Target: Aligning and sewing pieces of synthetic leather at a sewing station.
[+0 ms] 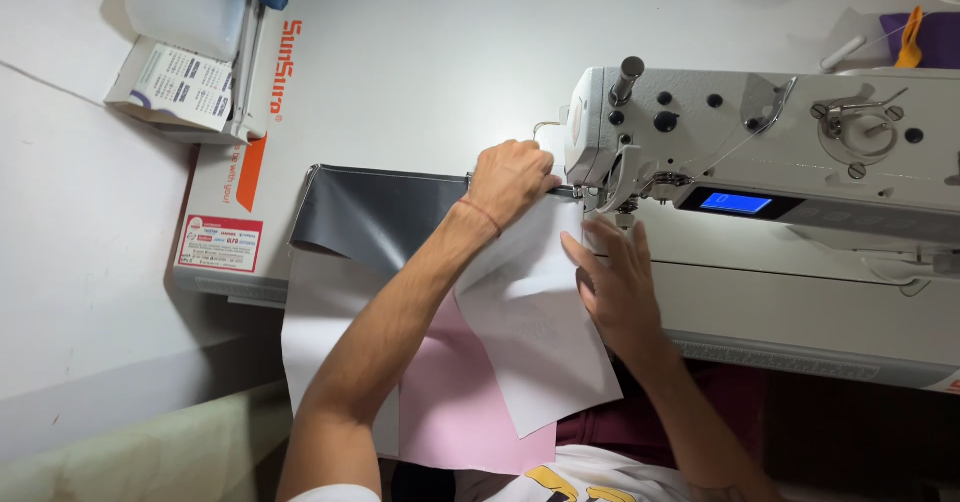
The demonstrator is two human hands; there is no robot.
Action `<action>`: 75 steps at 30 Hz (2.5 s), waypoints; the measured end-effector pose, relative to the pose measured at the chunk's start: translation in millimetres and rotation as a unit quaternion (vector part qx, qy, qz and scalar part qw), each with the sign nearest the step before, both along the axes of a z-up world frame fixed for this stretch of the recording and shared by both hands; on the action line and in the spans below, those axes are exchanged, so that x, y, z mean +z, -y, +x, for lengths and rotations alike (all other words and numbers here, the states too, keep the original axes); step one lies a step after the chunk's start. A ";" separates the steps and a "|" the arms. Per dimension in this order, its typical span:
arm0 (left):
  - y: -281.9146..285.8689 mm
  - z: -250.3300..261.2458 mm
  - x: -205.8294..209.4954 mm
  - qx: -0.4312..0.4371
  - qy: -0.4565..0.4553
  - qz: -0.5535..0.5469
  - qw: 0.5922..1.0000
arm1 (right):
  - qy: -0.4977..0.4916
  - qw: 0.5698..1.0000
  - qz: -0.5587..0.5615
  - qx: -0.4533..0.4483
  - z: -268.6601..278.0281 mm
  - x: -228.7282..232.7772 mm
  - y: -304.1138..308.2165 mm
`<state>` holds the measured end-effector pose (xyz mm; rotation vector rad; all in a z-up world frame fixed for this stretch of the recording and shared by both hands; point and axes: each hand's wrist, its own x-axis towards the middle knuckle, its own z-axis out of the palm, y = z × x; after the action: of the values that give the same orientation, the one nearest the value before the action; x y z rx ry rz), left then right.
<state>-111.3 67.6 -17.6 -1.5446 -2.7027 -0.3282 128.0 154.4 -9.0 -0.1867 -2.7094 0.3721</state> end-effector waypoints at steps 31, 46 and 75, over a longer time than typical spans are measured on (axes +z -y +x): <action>-8.6 29.2 4.3 0.028 0.093 0.017 0.995 | -0.017 0.998 -0.028 0.062 21.8 -0.8 17.4; -19.4 4.3 -16.2 0.025 0.160 -0.039 0.986 | -0.012 0.999 -0.024 0.047 9.0 15.4 0.8; -20.3 -12.6 -23.8 0.046 0.216 -0.028 0.975 | 0.030 0.990 0.138 0.001 -16.7 19.3 4.3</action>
<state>-123.9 87.9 -41.4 -1.5050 -3.1174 -0.6621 111.3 150.0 10.3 -0.1181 -2.7838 -0.0100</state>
